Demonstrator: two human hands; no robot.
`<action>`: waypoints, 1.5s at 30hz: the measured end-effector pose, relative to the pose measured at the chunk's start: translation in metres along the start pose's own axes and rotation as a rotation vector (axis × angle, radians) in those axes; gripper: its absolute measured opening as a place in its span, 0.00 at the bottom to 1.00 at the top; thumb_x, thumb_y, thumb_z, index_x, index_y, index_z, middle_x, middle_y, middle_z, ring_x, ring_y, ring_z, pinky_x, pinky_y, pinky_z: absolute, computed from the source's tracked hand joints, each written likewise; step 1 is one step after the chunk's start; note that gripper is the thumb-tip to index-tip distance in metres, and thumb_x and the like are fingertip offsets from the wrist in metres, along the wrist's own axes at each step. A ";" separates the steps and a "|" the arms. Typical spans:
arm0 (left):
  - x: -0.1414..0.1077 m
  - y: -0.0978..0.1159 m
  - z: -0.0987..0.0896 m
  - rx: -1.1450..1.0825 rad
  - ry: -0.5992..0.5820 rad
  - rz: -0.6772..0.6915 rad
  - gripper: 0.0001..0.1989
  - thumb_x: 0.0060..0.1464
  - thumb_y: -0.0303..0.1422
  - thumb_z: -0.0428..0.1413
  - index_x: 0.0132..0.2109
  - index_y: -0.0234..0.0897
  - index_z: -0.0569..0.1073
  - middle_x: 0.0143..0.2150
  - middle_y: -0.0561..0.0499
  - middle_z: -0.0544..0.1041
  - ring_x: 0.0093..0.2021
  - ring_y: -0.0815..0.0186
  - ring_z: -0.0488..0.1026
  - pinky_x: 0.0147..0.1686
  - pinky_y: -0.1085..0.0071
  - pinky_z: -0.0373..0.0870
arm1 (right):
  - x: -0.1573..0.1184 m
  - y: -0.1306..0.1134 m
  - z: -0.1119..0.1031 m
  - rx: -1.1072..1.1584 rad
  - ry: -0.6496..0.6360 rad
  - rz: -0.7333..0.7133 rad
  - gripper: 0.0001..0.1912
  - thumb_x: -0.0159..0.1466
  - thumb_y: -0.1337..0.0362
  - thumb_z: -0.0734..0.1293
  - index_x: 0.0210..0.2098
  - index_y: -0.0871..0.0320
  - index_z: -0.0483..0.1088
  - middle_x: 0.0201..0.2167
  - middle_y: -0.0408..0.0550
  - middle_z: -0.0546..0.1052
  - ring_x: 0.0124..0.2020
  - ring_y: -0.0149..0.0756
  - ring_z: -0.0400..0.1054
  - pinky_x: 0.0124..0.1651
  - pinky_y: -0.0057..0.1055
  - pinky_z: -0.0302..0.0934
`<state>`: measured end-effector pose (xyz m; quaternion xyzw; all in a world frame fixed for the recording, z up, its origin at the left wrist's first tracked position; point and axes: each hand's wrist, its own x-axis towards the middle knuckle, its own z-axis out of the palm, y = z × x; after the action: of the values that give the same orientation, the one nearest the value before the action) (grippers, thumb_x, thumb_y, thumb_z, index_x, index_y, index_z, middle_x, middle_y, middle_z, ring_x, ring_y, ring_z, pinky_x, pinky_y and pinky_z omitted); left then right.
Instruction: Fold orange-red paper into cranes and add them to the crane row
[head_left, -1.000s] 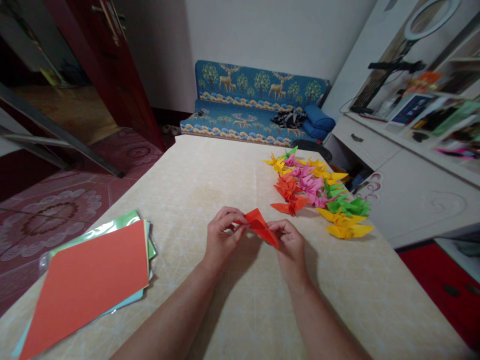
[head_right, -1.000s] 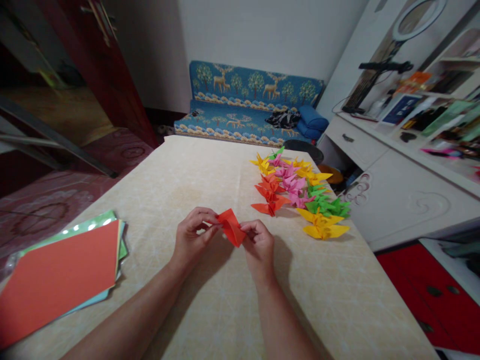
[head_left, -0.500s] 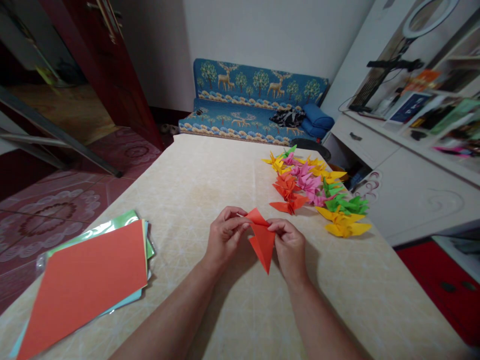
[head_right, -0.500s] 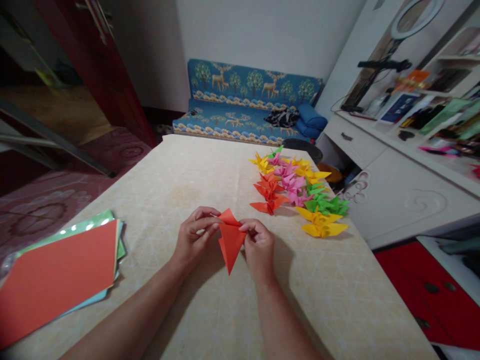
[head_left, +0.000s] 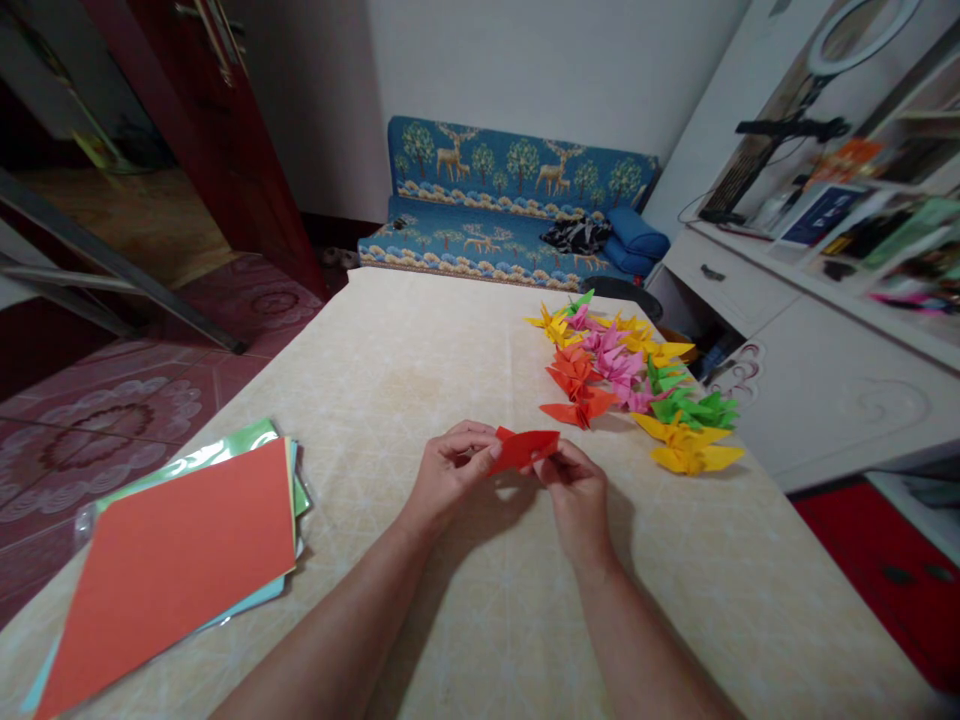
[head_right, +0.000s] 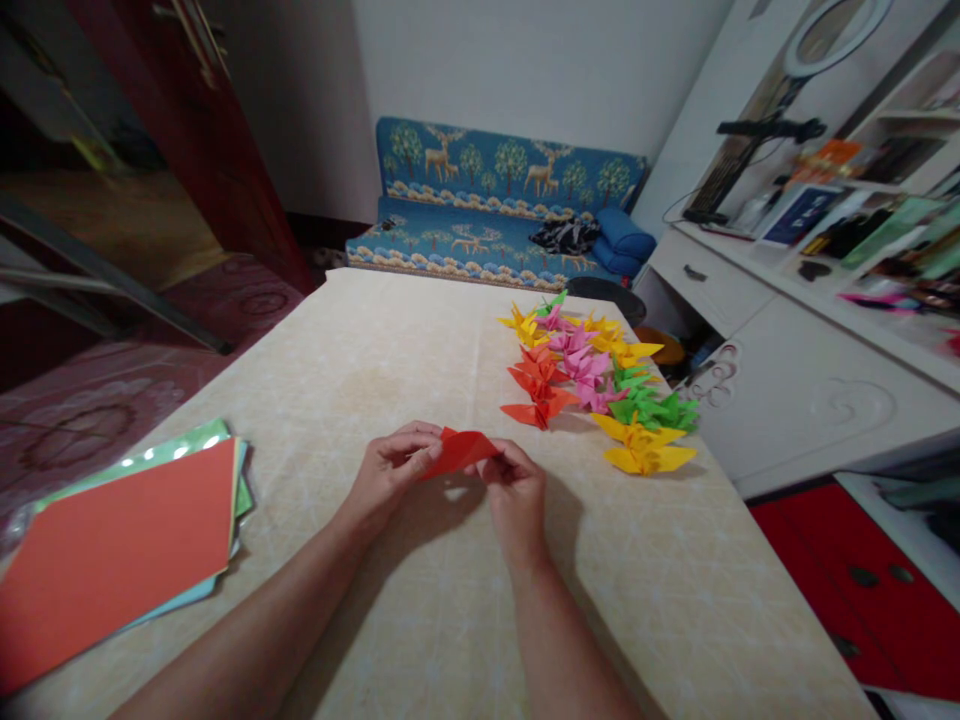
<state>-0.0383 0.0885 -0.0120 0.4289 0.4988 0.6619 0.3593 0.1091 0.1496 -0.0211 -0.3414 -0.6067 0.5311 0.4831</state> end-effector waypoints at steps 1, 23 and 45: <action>0.000 0.000 0.000 -0.003 -0.012 -0.008 0.06 0.49 0.35 0.62 0.31 0.38 0.81 0.37 0.44 0.78 0.39 0.62 0.74 0.41 0.66 0.69 | 0.000 0.000 0.001 0.003 -0.010 0.010 0.06 0.57 0.61 0.69 0.28 0.56 0.74 0.22 0.42 0.75 0.25 0.33 0.69 0.31 0.28 0.64; 0.005 0.003 -0.010 -0.620 -0.145 -0.707 0.09 0.48 0.32 0.58 0.26 0.29 0.70 0.17 0.57 0.61 0.13 0.81 0.49 0.12 0.84 0.42 | -0.008 -0.005 0.012 0.032 -0.163 -0.053 0.13 0.57 0.61 0.70 0.43 0.54 0.73 0.41 0.47 0.71 0.32 0.31 0.67 0.31 0.26 0.63; -0.001 -0.001 -0.003 -0.603 -0.256 -0.484 0.12 0.46 0.26 0.65 0.40 0.31 0.77 0.38 0.45 0.80 0.37 0.66 0.76 0.43 0.70 0.70 | -0.019 -0.015 0.009 -0.154 0.120 -0.153 0.03 0.57 0.65 0.69 0.31 0.58 0.73 0.20 0.40 0.71 0.20 0.27 0.63 0.23 0.22 0.58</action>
<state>-0.0411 0.0869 -0.0131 0.2534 0.3203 0.6162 0.6735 0.1073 0.1263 -0.0108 -0.3612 -0.6400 0.4231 0.5301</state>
